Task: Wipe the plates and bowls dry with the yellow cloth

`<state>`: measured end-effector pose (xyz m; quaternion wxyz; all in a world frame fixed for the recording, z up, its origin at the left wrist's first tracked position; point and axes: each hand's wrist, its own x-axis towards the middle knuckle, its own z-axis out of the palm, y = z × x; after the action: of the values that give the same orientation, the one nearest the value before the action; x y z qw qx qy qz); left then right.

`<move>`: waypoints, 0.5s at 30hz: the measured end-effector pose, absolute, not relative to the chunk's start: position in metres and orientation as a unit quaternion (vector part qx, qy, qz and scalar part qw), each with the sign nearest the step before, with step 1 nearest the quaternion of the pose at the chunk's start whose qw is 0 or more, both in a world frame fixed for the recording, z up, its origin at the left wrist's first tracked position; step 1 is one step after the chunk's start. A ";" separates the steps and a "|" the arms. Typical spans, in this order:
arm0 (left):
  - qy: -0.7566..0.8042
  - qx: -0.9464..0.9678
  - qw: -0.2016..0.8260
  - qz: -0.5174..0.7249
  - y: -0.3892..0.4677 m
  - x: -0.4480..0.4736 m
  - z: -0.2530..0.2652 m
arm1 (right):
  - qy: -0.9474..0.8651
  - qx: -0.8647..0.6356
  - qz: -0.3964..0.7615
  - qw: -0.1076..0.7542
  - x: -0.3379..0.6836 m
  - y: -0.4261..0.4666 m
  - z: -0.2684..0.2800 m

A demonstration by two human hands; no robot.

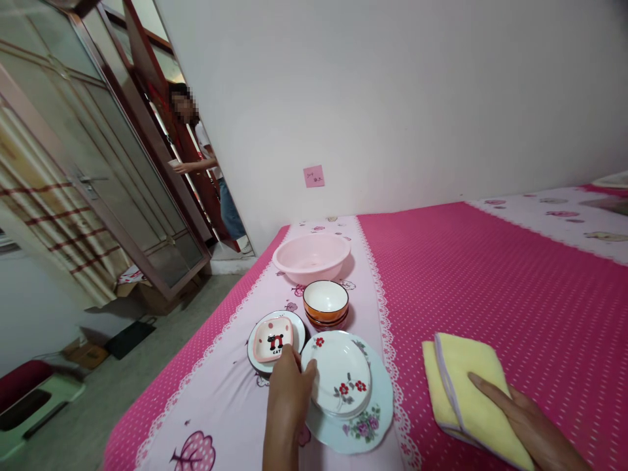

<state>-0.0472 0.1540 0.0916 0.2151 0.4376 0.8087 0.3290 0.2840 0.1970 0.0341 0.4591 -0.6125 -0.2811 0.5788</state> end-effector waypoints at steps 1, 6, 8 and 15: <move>0.794 0.441 0.227 0.351 0.153 -0.047 0.092 | -0.281 -0.613 0.578 0.459 0.284 0.197 0.034; 0.717 0.446 0.292 0.448 0.149 -0.045 0.099 | -0.269 -0.577 0.619 0.460 0.287 0.202 0.019; 0.682 0.438 0.330 0.483 0.149 -0.043 0.103 | -0.259 -0.567 0.630 0.462 0.288 0.204 0.014; 0.413 0.238 0.553 0.683 0.157 -0.018 0.105 | -0.274 -0.568 0.626 0.459 0.287 0.200 0.025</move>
<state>-0.0183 0.1568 0.1049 0.5533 0.2384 0.4130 0.6829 0.2867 0.2005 0.0251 0.4590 -0.5683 -0.2740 0.6256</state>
